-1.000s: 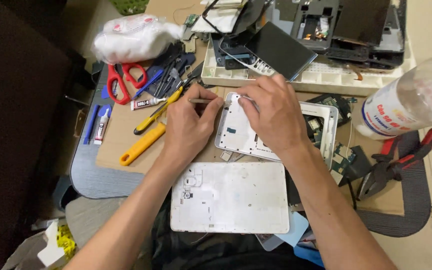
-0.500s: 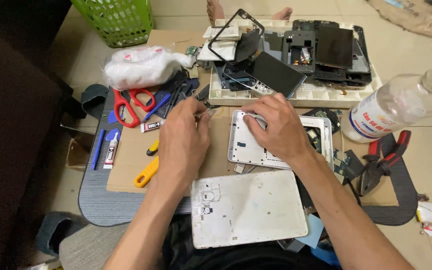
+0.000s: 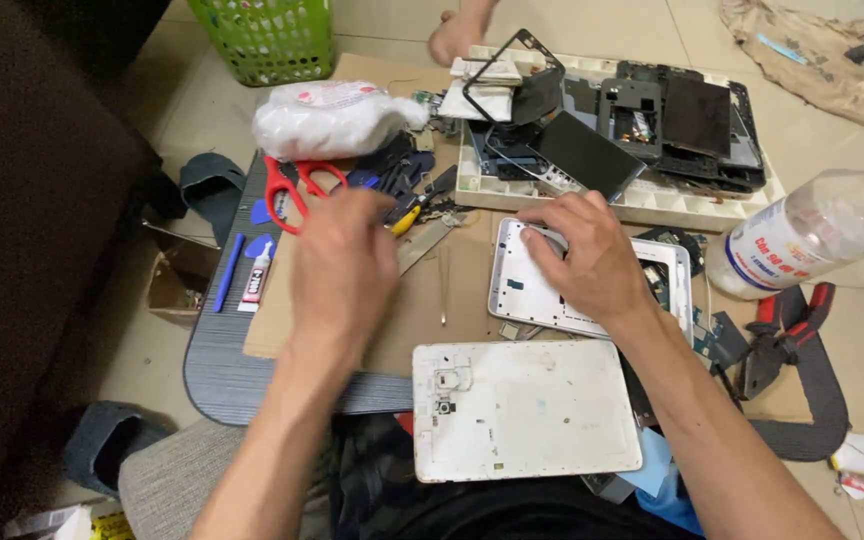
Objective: Preparing a mobile device frame by prying off components and handling the bezel for repair or assembly.
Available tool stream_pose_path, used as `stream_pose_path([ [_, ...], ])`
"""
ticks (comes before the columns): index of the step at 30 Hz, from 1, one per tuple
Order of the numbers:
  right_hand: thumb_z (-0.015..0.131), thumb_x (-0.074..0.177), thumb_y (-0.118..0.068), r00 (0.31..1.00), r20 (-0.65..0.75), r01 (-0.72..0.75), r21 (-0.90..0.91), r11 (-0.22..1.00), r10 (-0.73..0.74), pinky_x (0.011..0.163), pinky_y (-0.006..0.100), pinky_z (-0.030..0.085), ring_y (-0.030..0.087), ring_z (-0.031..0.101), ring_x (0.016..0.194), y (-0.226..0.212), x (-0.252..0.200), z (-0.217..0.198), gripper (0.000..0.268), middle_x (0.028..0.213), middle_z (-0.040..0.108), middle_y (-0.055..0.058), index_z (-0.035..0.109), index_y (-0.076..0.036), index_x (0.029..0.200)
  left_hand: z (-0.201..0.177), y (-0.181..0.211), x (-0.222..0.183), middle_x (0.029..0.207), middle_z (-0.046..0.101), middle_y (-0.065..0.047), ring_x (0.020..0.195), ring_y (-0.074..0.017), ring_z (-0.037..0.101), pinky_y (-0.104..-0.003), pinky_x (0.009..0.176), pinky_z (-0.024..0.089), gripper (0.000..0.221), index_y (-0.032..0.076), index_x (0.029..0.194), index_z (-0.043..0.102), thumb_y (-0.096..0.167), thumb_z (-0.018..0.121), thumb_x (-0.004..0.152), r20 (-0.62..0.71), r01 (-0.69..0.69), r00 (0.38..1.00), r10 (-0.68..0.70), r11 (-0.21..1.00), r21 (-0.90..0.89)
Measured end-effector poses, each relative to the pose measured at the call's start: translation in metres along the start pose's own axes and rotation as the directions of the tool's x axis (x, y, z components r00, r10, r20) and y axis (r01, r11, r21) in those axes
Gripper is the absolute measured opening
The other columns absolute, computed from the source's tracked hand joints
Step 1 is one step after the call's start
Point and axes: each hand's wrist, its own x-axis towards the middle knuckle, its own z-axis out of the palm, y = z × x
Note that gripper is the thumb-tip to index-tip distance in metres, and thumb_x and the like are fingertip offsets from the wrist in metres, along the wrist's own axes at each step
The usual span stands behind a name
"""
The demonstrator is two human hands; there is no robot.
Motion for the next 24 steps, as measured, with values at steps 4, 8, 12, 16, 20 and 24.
stream_pose_path([
  [4,0.068,0.099,-0.021,1.000,-0.012,0.017,0.021,1.000,-0.017,0.083,0.037,0.050,0.026,0.061,0.087,0.003,0.000,0.001,0.018,0.094,0.070,0.011,0.078,-0.014,0.111,-0.007,-0.030,0.020,0.093,0.068,-0.007,0.089,-0.0312,0.069,-0.043,0.078,0.050,0.018,0.016,0.098,0.078,0.010,0.063,0.090,0.129,0.095,0.984,-0.119,0.979,0.180],
  [8,0.069,0.096,-0.018,0.998,-0.045,0.036,0.042,0.998,-0.034,0.081,0.039,0.051,0.028,0.062,0.086,0.004,-0.003,0.002,0.017,0.092,0.070,0.012,0.078,-0.014,0.110,0.010,-0.058,0.034,0.097,0.066,0.002,0.092,-0.0276,0.069,-0.042,0.082,0.049,0.016,0.031,0.095,0.077,0.023,0.063,0.094,0.304,0.054,0.938,-0.168,0.935,0.349],
  [12,0.069,0.096,-0.019,0.996,-0.058,0.068,0.048,0.997,-0.065,0.079,0.039,0.052,0.028,0.062,0.085,0.011,-0.004,0.003,0.017,0.092,0.070,0.012,0.077,-0.013,0.109,0.016,-0.059,0.049,0.105,0.066,-0.002,0.087,-0.0384,0.072,-0.050,0.076,0.059,0.020,0.033,0.097,0.079,0.020,0.068,0.088,0.445,0.126,0.839,-0.314,0.907,0.401],
  [16,0.068,0.096,-0.018,0.999,-0.034,0.044,0.060,0.997,-0.042,0.080,0.038,0.052,0.026,0.062,0.088,0.013,-0.003,0.001,0.018,0.093,0.070,0.011,0.077,-0.014,0.110,0.003,-0.042,0.058,0.106,0.068,-0.010,0.090,-0.0448,0.072,-0.053,0.080,0.059,0.026,0.021,0.098,0.081,0.008,0.061,0.089,0.501,0.117,0.810,-0.305,0.921,0.372],
  [20,0.068,0.096,-0.017,0.999,-0.022,0.029,0.074,0.997,-0.027,0.081,0.039,0.052,0.027,0.062,0.089,0.010,-0.004,0.000,0.018,0.094,0.070,0.013,0.078,-0.012,0.111,0.008,-0.048,0.064,0.105,0.069,-0.007,0.088,-0.0415,0.074,-0.053,0.077,0.061,0.026,0.020,0.098,0.082,0.006,0.063,0.087,0.543,0.137,0.763,-0.351,0.908,0.395],
  [24,0.068,0.096,-0.018,1.000,-0.006,0.011,0.071,0.997,-0.010,0.082,0.038,0.051,0.026,0.062,0.090,0.010,-0.002,-0.001,0.019,0.095,0.071,0.012,0.077,-0.013,0.112,0.008,-0.049,0.068,0.102,0.071,-0.010,0.087,-0.0429,0.074,-0.054,0.075,0.061,0.025,0.017,0.097,0.082,0.004,0.063,0.087,0.570,0.091,0.752,-0.330,0.909,0.407],
])
